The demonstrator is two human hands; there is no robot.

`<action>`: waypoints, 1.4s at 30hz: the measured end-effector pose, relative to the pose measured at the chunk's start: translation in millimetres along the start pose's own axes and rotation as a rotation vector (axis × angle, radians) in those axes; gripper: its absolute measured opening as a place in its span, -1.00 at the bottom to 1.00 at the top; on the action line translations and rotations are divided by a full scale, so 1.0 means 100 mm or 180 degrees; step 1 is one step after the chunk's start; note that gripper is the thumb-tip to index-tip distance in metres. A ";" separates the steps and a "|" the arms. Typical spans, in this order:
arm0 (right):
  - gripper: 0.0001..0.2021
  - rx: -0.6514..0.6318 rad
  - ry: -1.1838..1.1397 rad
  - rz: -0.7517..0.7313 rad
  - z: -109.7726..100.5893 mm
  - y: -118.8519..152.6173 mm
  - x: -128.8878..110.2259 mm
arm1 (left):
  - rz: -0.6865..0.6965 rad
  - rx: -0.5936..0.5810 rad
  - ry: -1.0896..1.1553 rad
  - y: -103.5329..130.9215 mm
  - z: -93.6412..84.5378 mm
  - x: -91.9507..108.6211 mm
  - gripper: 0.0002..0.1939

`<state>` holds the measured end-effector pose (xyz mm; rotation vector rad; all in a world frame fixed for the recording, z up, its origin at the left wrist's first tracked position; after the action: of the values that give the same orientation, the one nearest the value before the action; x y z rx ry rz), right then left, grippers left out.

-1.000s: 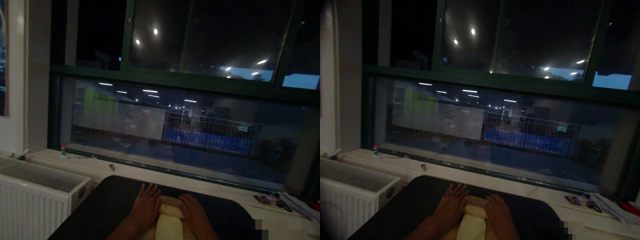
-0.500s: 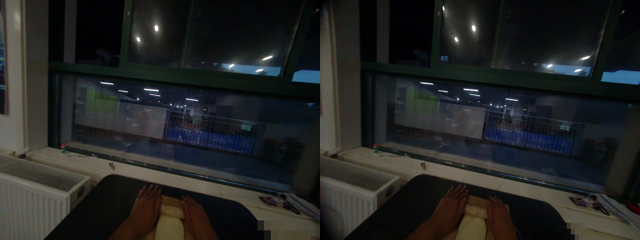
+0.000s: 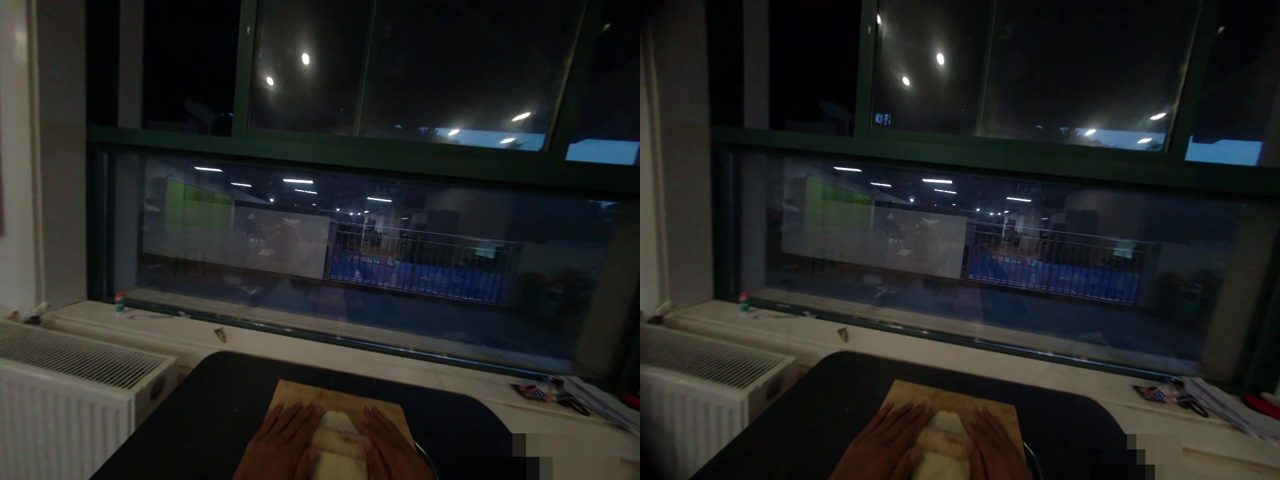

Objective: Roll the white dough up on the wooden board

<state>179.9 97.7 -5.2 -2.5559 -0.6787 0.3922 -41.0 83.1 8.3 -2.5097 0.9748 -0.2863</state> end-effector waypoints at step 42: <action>-0.62 0.0013 0.0268 0.0106 0.10 0.10 -0.11 | -0.0112 -0.0200 -0.0185 0.08 0.05 0.05 -0.54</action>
<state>170.9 87.9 -17.1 -2.5667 -0.6049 0.2947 -41.0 76.1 0.2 -2.5791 0.9315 -0.1951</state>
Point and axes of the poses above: each hand's wrist, its own y-axis away from the middle knuckle, its own z-axis out of the palm, x = y × z, the point moved 6 cm from there along -y, towards the middle knuckle, and after that the axes turned 2 degrees about z, right-handed, at the moved point
